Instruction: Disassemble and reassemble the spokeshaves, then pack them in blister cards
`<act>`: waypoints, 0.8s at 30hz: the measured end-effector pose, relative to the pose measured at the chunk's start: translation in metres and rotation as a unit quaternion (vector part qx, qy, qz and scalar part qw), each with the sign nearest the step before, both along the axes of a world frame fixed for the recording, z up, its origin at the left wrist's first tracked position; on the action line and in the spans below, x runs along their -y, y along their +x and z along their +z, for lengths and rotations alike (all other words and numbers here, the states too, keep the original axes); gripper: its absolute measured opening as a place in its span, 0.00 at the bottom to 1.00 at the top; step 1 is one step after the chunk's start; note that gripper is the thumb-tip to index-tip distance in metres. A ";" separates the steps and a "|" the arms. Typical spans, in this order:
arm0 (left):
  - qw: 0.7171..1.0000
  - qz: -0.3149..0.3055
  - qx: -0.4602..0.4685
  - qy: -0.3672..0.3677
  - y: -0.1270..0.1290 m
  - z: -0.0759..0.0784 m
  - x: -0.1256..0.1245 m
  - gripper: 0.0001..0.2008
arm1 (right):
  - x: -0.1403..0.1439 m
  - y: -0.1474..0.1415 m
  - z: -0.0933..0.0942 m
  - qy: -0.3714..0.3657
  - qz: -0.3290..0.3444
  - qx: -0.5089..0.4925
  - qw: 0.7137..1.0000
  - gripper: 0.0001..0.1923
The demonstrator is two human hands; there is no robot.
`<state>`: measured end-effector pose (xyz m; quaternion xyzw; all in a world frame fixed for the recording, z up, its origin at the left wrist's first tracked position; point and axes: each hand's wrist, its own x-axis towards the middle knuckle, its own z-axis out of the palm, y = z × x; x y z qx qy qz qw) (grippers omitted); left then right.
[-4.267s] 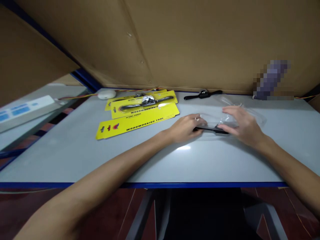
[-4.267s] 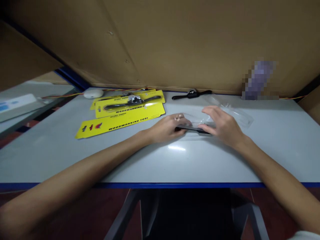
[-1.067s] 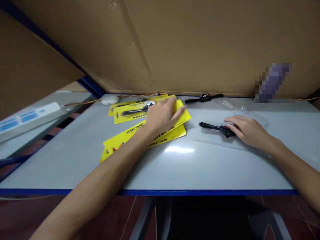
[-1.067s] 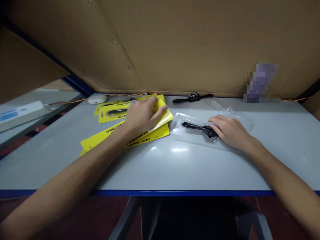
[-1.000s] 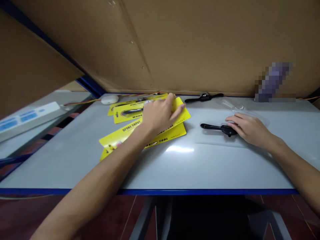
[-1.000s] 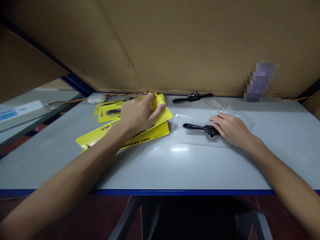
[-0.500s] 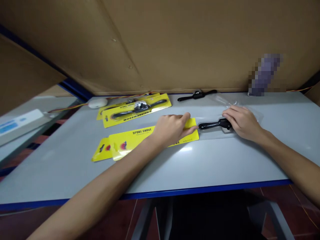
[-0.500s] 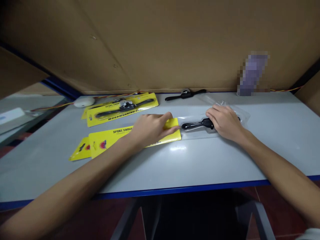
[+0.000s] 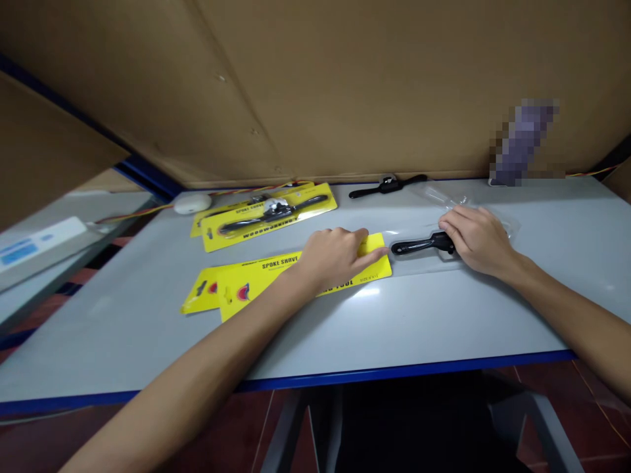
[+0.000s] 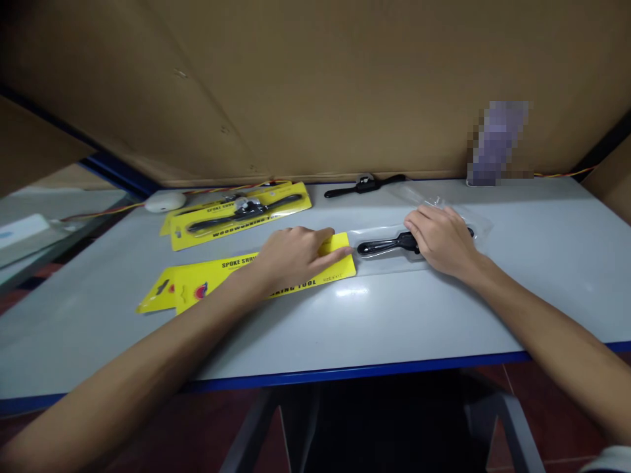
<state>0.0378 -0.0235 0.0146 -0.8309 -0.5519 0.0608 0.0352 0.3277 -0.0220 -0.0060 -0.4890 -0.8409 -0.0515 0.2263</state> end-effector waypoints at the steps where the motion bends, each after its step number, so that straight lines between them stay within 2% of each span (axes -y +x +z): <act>1: 1.000 0.006 -0.005 -0.002 0.000 0.002 0.001 0.41 | 0.000 0.000 0.000 -0.002 -0.003 -0.001 1.000 0.17; 5: 1.000 0.018 -0.014 -0.008 0.001 0.008 0.002 0.38 | 0.000 0.000 -0.001 -0.011 -0.016 -0.010 1.000 0.17; 9: 1.000 -0.017 -0.002 0.002 -0.001 0.012 0.003 0.30 | 0.000 0.001 -0.001 -0.010 -0.013 -0.020 1.000 0.17; 12: 0.999 -0.038 0.003 0.030 -0.007 0.020 0.005 0.26 | -0.001 0.001 -0.001 -0.015 -0.011 -0.026 0.999 0.17; 16: 0.995 0.003 0.013 0.096 -0.017 0.037 0.011 0.20 | -0.002 0.002 -0.002 -0.030 -0.020 -0.030 0.999 0.17; 18: 0.994 0.015 0.018 0.105 -0.019 0.040 0.015 0.17 | -0.002 0.002 -0.002 -0.036 -0.018 -0.029 0.999 0.18; 21: 0.997 -0.018 0.027 0.071 -0.015 0.033 0.019 0.15 | -0.002 0.002 -0.001 -0.042 -0.017 -0.027 0.999 0.18; 24: 0.996 -0.083 0.038 -0.006 -0.008 0.017 0.021 0.15 | -0.002 0.002 0.000 -0.045 -0.021 -0.028 0.998 0.17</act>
